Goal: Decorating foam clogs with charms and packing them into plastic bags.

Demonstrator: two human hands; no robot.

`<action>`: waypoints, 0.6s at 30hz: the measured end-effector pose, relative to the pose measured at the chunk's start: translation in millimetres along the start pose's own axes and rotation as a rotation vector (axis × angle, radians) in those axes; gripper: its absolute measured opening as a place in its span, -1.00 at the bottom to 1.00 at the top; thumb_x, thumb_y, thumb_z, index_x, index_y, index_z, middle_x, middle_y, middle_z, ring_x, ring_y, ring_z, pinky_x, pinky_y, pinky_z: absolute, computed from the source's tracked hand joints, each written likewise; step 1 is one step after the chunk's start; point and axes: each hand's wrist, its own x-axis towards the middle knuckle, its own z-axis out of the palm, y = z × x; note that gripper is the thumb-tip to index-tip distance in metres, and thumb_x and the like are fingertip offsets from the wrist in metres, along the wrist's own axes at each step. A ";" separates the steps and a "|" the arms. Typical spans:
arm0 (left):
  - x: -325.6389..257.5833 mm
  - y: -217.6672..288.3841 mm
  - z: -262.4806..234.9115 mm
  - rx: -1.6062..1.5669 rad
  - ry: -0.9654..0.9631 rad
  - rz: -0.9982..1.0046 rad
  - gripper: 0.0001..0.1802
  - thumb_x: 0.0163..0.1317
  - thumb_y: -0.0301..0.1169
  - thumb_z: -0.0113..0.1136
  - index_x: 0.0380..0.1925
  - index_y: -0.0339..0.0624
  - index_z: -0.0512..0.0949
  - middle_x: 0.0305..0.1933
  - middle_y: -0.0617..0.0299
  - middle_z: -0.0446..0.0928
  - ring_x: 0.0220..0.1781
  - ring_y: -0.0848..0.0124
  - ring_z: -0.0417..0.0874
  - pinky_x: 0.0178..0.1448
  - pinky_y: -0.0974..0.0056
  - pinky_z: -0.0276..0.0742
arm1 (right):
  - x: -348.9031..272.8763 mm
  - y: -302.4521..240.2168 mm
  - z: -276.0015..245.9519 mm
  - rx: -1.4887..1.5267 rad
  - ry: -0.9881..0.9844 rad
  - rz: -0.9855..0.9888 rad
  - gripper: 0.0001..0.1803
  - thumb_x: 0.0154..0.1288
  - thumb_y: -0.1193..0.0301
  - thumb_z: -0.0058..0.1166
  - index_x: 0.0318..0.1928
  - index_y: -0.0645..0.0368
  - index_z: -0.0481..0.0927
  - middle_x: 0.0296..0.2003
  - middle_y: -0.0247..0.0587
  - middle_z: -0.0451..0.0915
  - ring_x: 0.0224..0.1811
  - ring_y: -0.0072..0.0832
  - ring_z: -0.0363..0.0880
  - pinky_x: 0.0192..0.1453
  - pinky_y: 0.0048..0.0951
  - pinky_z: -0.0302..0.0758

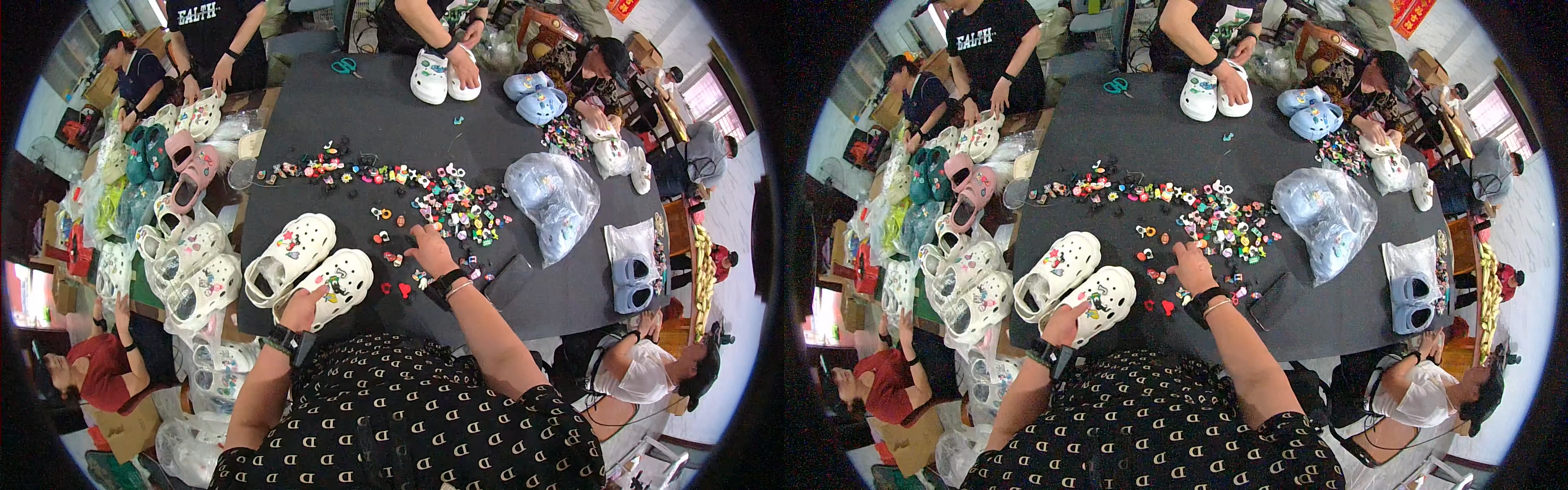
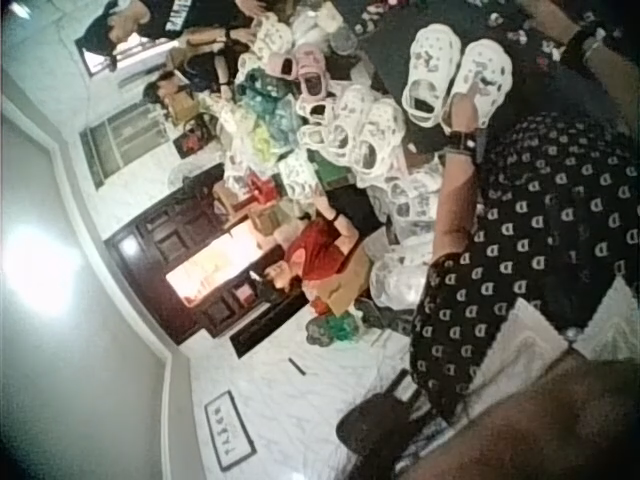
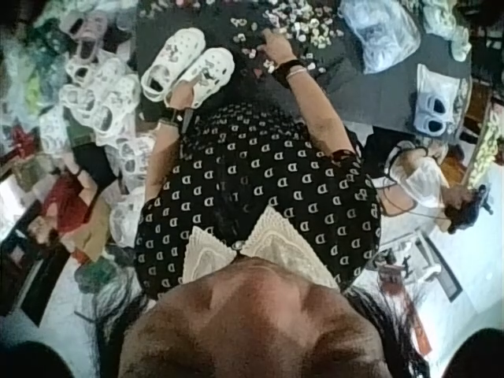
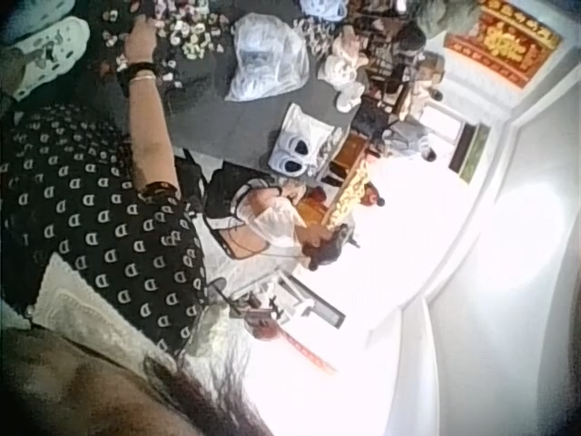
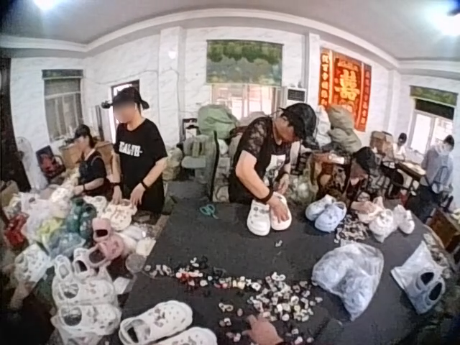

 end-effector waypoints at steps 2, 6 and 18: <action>-4.3 3.4 10.8 -0.103 -0.023 0.012 -0.59 0.30 -0.40 0.09 0.02 -0.57 0.43 0.01 -0.01 0.57 -0.05 0.25 0.65 0.06 0.22 0.56 | 1.9 2.4 3.2 -0.032 -0.029 -0.014 -0.57 0.02 0.38 0.30 -0.10 0.17 0.43 -0.16 0.02 0.47 -0.04 -0.02 0.51 -0.01 -0.11 0.49; -3.0 3.9 10.8 -0.129 -0.041 0.040 -0.61 0.29 -0.44 0.11 0.00 -0.58 0.43 0.01 -0.03 0.57 0.00 0.25 0.63 0.10 0.23 0.53 | 4.6 13.0 10.2 -0.044 -0.093 -0.008 -0.64 0.05 0.42 0.25 -0.15 0.19 0.43 -0.20 0.04 0.48 -0.12 0.02 0.54 -0.07 -0.08 0.50; -16.6 21.8 18.2 -0.043 -0.060 0.048 -0.64 0.30 -0.31 0.14 -0.20 -0.51 0.55 -0.21 0.08 0.64 -0.23 0.39 0.64 -0.12 0.32 0.53 | 50.8 -32.6 19.4 0.009 -0.130 -0.192 -0.71 0.03 0.52 0.20 -0.19 0.20 0.46 -0.20 0.02 0.48 -0.13 -0.03 0.53 -0.07 -0.15 0.52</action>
